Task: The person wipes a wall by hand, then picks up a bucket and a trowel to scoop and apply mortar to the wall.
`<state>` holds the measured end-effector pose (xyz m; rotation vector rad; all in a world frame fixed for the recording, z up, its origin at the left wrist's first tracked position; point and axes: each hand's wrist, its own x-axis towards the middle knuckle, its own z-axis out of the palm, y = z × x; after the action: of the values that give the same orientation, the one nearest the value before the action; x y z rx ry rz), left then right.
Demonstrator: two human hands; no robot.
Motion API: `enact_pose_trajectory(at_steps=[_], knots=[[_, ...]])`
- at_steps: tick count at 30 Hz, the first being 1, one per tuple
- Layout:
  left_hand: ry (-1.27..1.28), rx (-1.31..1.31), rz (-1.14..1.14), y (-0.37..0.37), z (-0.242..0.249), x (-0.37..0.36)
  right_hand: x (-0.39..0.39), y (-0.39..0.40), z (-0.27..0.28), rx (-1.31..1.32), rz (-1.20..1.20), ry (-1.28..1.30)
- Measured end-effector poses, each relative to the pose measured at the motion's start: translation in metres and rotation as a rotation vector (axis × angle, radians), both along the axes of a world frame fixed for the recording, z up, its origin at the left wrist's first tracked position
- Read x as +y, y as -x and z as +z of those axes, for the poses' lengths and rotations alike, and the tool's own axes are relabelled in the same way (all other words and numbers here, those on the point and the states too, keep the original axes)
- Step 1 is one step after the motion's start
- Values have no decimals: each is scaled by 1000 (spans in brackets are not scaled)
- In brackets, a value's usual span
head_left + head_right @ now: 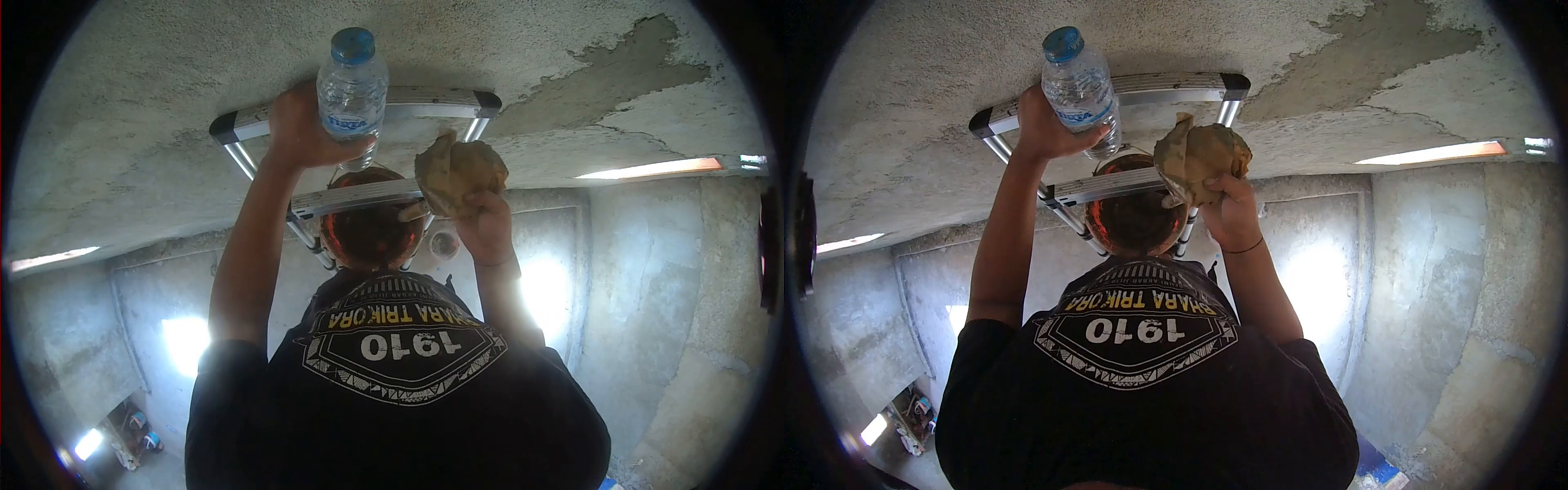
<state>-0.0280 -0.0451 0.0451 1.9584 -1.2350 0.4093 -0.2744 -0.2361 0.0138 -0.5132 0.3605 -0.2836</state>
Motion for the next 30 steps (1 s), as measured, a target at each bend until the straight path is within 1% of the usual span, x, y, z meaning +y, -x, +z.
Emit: enact_pose_trajectory(at_steps=[1,2,3,5,6,8,10,12,13,15,16,18,20,22,24,25,27,28,30], knots=[[-13,-2,5,1,2,0,-6,5,-5,60,-73,959],[-27,-4,11,1,3,0,-10,7,-10,87,-59,1446],[-27,-3,12,0,2,0,-15,9,-13,122,-145,1917],[32,14,-16,0,1,0,-15,-3,21,-91,-5,1663],[30,16,-18,0,1,0,-13,-6,33,-88,-5,1661],[-13,4,13,0,1,1,-8,-10,53,-249,-220,2003],[-22,9,12,-1,0,1,-7,-8,56,-228,-258,1984],[-29,16,17,0,-1,0,-10,-7,51,-239,-434,1917],[-18,12,17,1,0,0,-10,-7,51,-242,-433,1918],[-6,4,20,1,2,0,-9,-6,49,-216,-443,1765],[-21,5,22,1,2,0,-10,-6,45,-216,-443,1764],[-37,5,21,1,1,1,-10,-5,37,-179,-468,1676],[-102,21,62,0,1,2,-8,-6,39,-166,-482,1646],[-84,31,55,2,3,2,-6,-4,41,-150,-492,1617],[-64,43,45,3,3,1,-6,-2,42,-46,-467,1497],[-58,34,34,2,3,2,-6,-2,40,-43,-469,1499],[-48,25,17,1,1,2,-8,-4,32,-27,-501,1395],[-62,29,34,1,1,3,-12,-3,25,-24,-504,1398],[-74,33,46,0,-1,3,-19,-1,13,-100,-404,1256]])
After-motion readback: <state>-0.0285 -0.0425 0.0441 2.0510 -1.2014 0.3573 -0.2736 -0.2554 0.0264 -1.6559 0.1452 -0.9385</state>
